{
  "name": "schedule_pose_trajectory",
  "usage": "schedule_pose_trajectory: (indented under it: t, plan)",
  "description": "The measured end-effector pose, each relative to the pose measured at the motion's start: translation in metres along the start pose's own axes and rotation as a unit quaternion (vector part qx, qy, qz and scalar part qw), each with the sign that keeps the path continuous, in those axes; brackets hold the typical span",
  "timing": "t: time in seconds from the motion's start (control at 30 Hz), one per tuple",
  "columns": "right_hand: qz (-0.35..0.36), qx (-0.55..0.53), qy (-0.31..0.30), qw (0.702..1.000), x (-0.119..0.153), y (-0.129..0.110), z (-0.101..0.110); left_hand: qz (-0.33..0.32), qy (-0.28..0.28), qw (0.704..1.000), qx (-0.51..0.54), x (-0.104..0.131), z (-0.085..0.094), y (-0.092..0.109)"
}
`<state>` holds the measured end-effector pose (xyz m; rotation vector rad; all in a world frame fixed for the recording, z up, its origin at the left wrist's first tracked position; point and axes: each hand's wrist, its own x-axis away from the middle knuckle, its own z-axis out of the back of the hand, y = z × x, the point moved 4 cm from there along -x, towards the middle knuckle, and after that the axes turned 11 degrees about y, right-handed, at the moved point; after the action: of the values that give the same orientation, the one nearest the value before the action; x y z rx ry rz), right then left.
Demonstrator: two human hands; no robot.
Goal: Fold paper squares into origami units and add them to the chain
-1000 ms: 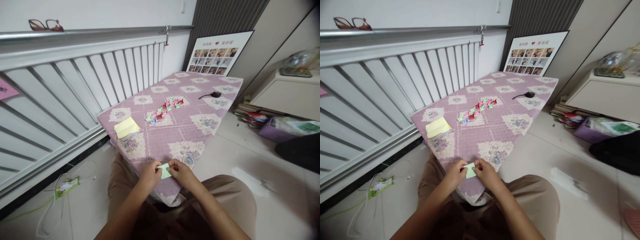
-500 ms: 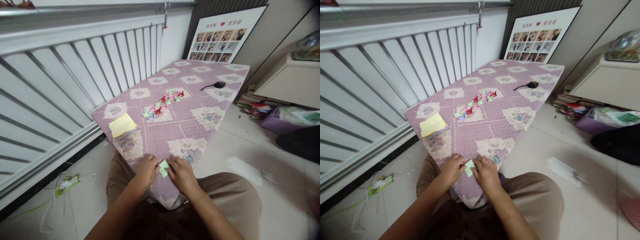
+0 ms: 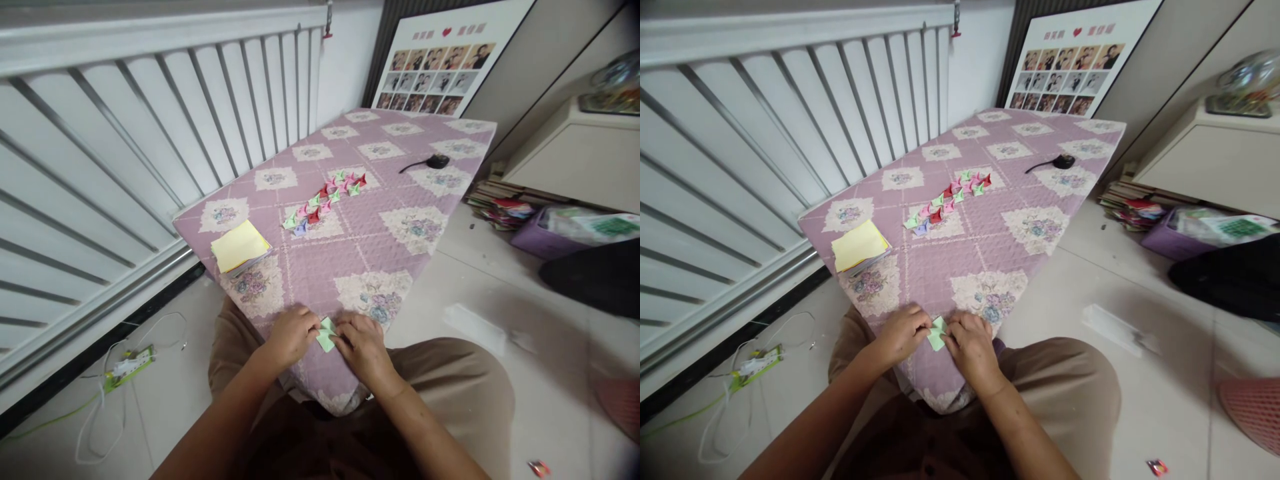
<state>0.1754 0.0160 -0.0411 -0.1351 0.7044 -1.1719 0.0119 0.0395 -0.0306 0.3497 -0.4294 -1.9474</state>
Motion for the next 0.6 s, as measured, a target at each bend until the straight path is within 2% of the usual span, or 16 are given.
schedule_pose_trajectory:
  t: [0.17, 0.27, 0.6]
  plan:
    - [0.07, 0.074, -0.039, 0.994, 0.004, -0.008, 0.003, -0.045, 0.011, 0.998, -0.049, 0.007, -0.004, -0.001]
    - [0.098, 0.067, -0.065, 0.991, 0.006, -0.011, 0.003, -0.071, 0.006, 0.994, -0.08, 0.012, -0.007, 0.0]
    - [0.153, 0.063, -0.098, 0.981, 0.01, -0.012, 0.007, -0.132, -0.01, 0.979, -0.155, 0.023, -0.006, 0.005]
